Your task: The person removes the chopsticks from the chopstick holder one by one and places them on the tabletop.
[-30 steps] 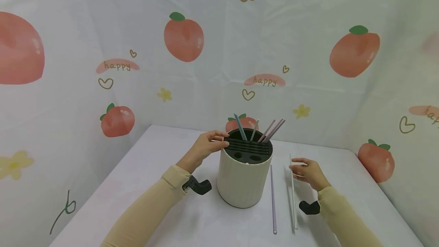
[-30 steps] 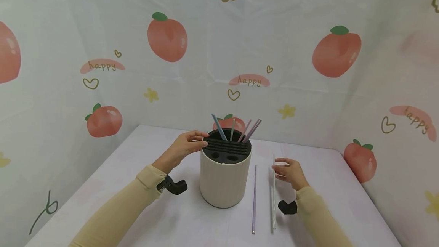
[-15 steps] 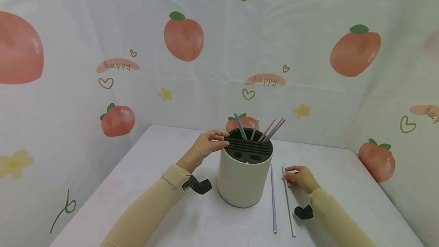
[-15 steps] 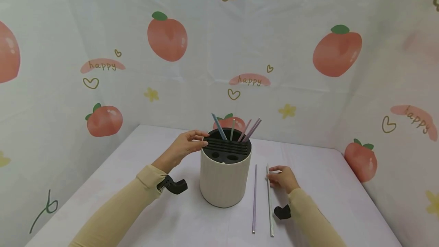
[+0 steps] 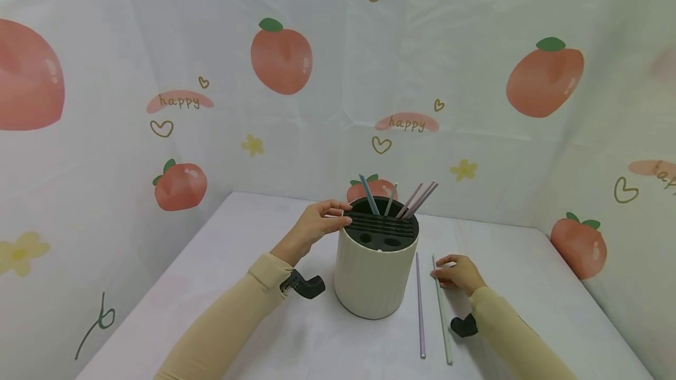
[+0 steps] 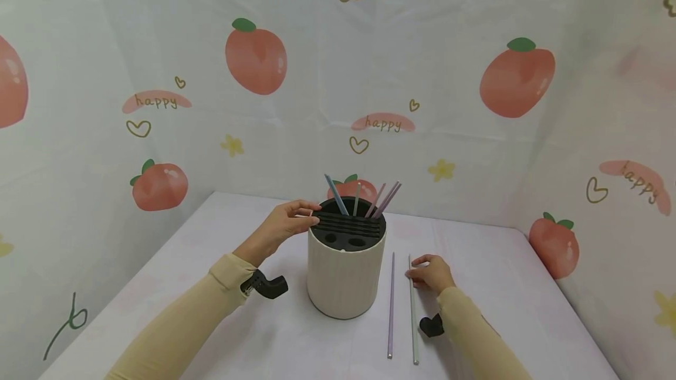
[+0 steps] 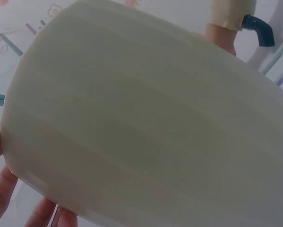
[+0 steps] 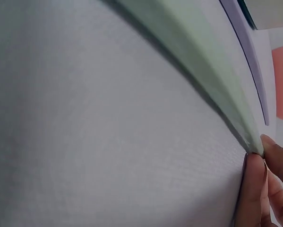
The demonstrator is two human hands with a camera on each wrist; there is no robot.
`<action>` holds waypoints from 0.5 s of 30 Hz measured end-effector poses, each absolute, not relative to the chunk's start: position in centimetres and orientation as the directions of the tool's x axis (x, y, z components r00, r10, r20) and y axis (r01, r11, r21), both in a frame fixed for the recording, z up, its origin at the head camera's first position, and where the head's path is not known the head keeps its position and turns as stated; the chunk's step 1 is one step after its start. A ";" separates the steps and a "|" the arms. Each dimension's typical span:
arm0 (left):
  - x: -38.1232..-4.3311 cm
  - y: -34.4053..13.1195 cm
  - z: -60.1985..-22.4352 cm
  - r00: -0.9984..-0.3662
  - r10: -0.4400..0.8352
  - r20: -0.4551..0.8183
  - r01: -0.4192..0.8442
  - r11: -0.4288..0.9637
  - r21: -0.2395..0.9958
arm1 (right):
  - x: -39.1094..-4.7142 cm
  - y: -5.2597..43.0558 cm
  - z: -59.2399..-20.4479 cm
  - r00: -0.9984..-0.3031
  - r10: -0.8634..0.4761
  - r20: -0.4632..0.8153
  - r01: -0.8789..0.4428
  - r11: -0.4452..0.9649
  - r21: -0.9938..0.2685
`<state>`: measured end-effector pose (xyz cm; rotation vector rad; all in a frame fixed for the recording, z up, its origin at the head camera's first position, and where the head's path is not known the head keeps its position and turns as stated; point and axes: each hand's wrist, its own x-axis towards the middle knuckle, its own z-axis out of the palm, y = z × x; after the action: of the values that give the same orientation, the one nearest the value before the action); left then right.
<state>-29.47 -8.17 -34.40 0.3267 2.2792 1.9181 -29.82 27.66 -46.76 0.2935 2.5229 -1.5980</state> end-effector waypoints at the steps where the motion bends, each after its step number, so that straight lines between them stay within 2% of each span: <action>1: -29.5 -8.2 -34.4 -0.966 0.257 0.029 0.073 0.160 0.984 | -29.9 27.6 -46.7 -0.969 0.102 -0.226 0.248 0.418 -0.874; 15: -29.4 -8.2 -34.4 -0.966 0.257 0.034 0.076 0.157 0.985 | -29.7 27.4 -46.6 -0.966 0.119 -0.231 0.260 0.463 -0.848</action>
<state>-29.41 -8.16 -34.39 0.3312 2.2772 1.9248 -29.70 27.42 -46.55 0.3341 2.5655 -1.5240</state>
